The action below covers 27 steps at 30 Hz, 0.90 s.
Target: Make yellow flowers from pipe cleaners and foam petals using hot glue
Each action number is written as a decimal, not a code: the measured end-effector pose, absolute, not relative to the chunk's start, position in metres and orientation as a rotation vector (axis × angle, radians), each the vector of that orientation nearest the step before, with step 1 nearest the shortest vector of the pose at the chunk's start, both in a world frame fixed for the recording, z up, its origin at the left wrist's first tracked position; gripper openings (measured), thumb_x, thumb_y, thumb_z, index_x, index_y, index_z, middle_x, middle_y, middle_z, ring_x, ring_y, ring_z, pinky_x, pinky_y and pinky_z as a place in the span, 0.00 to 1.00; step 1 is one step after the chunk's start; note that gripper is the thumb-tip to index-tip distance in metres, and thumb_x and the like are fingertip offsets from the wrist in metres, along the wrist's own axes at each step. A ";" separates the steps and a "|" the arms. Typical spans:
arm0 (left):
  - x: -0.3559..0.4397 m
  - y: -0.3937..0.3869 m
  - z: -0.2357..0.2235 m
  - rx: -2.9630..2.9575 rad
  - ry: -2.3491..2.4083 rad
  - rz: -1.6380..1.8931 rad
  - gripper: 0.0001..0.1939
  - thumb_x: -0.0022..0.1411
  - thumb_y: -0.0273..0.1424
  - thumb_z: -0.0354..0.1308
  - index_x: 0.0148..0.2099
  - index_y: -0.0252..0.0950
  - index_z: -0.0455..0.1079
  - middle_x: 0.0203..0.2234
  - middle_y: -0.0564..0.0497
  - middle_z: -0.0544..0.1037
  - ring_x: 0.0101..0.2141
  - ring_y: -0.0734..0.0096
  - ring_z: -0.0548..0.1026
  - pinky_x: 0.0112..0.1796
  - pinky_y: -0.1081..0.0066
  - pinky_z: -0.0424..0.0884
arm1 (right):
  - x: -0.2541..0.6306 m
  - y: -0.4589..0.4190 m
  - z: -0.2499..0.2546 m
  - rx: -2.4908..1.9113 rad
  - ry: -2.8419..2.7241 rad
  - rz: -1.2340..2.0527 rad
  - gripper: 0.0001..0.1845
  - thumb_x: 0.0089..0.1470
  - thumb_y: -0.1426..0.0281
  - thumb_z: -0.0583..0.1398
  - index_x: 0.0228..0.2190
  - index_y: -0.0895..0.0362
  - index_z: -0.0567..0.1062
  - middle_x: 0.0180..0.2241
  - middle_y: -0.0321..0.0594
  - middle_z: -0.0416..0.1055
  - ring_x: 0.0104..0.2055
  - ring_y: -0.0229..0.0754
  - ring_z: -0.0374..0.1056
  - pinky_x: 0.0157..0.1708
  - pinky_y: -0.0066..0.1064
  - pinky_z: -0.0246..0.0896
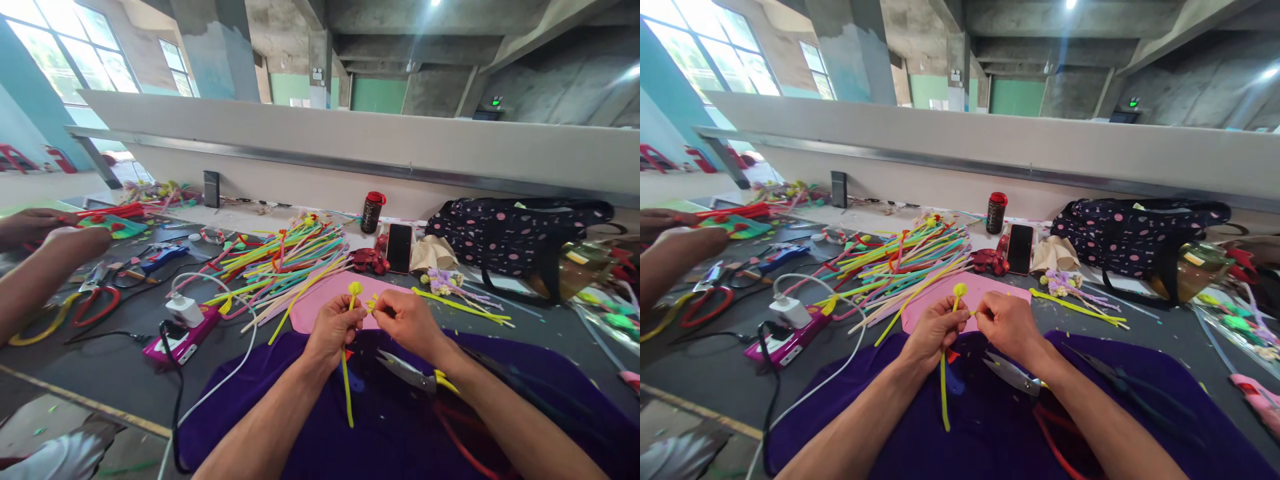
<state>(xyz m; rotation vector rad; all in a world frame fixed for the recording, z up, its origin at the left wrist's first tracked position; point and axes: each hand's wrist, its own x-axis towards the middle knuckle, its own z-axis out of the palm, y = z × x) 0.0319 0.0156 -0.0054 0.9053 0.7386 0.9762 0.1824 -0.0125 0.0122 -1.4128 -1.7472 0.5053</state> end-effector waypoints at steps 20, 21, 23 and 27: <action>0.019 0.025 -0.002 0.689 0.609 0.894 0.14 0.41 0.24 0.64 0.31 0.32 0.63 0.16 0.57 0.65 0.14 0.87 0.60 0.10 0.86 0.42 | 0.225 -0.002 0.024 -1.205 -1.403 1.227 0.11 0.46 0.69 0.53 0.16 0.58 0.65 0.15 0.34 0.65 0.14 0.31 0.57 0.14 0.24 0.46; 0.019 0.025 -0.002 0.676 0.591 0.868 0.14 0.41 0.23 0.64 0.31 0.32 0.64 0.16 0.57 0.65 0.15 0.87 0.60 0.10 0.86 0.42 | 0.225 -0.003 0.023 -1.226 -1.482 1.252 0.12 0.47 0.69 0.54 0.15 0.59 0.66 0.15 0.34 0.65 0.14 0.32 0.57 0.14 0.24 0.47; 0.020 0.023 -0.003 0.660 0.559 0.841 0.14 0.41 0.23 0.64 0.32 0.32 0.64 0.17 0.57 0.65 0.15 0.87 0.61 0.10 0.86 0.42 | 0.221 -0.005 0.022 -1.265 -1.635 1.243 0.12 0.46 0.70 0.56 0.15 0.60 0.68 0.14 0.33 0.65 0.15 0.32 0.58 0.15 0.24 0.49; 0.021 0.018 -0.002 0.711 0.524 0.784 0.12 0.44 0.25 0.63 0.32 0.32 0.64 0.17 0.57 0.65 0.14 0.88 0.59 0.10 0.86 0.42 | 0.204 -0.011 0.022 -1.259 -1.695 0.953 0.04 0.43 0.73 0.59 0.27 0.59 0.73 0.22 0.33 0.69 0.22 0.33 0.62 0.22 0.24 0.55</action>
